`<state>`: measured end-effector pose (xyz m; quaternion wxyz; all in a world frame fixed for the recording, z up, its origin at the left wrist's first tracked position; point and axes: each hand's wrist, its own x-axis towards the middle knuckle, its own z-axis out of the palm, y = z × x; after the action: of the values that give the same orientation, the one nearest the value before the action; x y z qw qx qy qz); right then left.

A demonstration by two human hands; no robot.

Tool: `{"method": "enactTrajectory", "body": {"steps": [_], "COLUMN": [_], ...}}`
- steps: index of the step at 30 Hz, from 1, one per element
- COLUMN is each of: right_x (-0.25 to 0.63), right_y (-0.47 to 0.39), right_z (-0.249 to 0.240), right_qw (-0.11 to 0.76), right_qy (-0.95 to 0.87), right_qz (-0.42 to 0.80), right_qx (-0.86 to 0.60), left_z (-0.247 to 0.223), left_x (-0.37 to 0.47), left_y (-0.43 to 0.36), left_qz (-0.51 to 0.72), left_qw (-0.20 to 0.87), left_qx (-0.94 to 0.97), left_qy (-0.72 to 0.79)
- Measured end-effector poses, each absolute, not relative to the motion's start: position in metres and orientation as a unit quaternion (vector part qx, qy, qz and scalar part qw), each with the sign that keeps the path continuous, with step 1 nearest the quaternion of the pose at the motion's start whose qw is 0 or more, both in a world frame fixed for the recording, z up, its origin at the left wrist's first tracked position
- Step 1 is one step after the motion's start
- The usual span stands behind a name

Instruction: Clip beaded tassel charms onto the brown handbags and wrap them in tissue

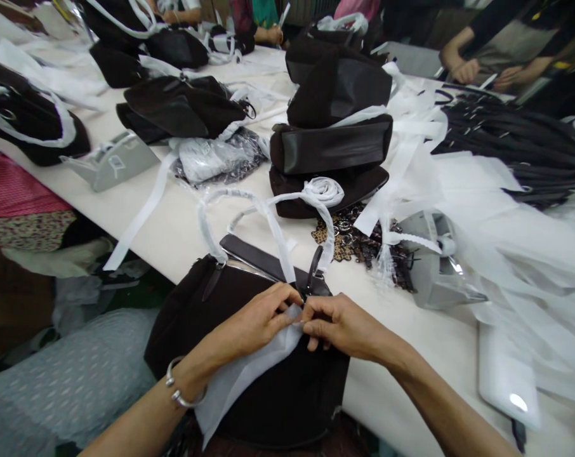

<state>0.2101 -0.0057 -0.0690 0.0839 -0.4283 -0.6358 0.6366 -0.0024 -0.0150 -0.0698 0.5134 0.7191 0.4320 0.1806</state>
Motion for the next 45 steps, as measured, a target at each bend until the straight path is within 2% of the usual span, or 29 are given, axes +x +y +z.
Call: {"method": "enactTrajectory", "body": {"steps": [8,11,15,19,24,28,37,42,45], "right_x": [0.203,0.201,0.206,0.214,0.218,0.215,0.211,0.215,0.216], "right_y": [-0.008,-0.009,-0.003,0.000,-0.002,-0.002,0.002,0.003,0.001], "right_z": [-0.069,-0.073,-0.081,-0.089,-0.093,-0.090,-0.083,-0.090,-0.094], "right_qw": [0.083,0.079,0.083,0.103,0.140,0.138,0.130,0.138,0.144], "right_qy": [-0.686,-0.609,-0.501,-0.471,-0.475,-0.493,-0.564,-0.540,-0.536], "right_qz": [0.597,0.664,0.772,0.803,0.795,0.774,0.717,0.733,0.730], "right_qx": [-0.406,-0.428,-0.382,-0.352,-0.349,-0.372,-0.388,-0.390,-0.398], "left_z": [-0.078,-0.082,-0.080,-0.083,-0.095,-0.097,-0.097,-0.094,-0.090], "left_x": [0.002,0.007,0.012,0.013,0.011,0.011,0.016,0.017,0.013], "left_y": [-0.031,-0.037,-0.046,-0.047,-0.044,-0.046,-0.038,-0.035,-0.036], "left_qz": [0.196,0.211,0.178,0.159,0.152,0.166,0.096,0.030,0.069], "left_qw": [0.512,0.475,0.408,0.349,0.273,0.208,0.245,0.184,0.131], "left_qx": [0.686,0.706,0.764,0.804,0.831,0.843,0.822,0.854,0.891], "left_qy": [0.477,0.481,0.467,0.455,0.461,0.467,0.506,0.485,0.429]}}
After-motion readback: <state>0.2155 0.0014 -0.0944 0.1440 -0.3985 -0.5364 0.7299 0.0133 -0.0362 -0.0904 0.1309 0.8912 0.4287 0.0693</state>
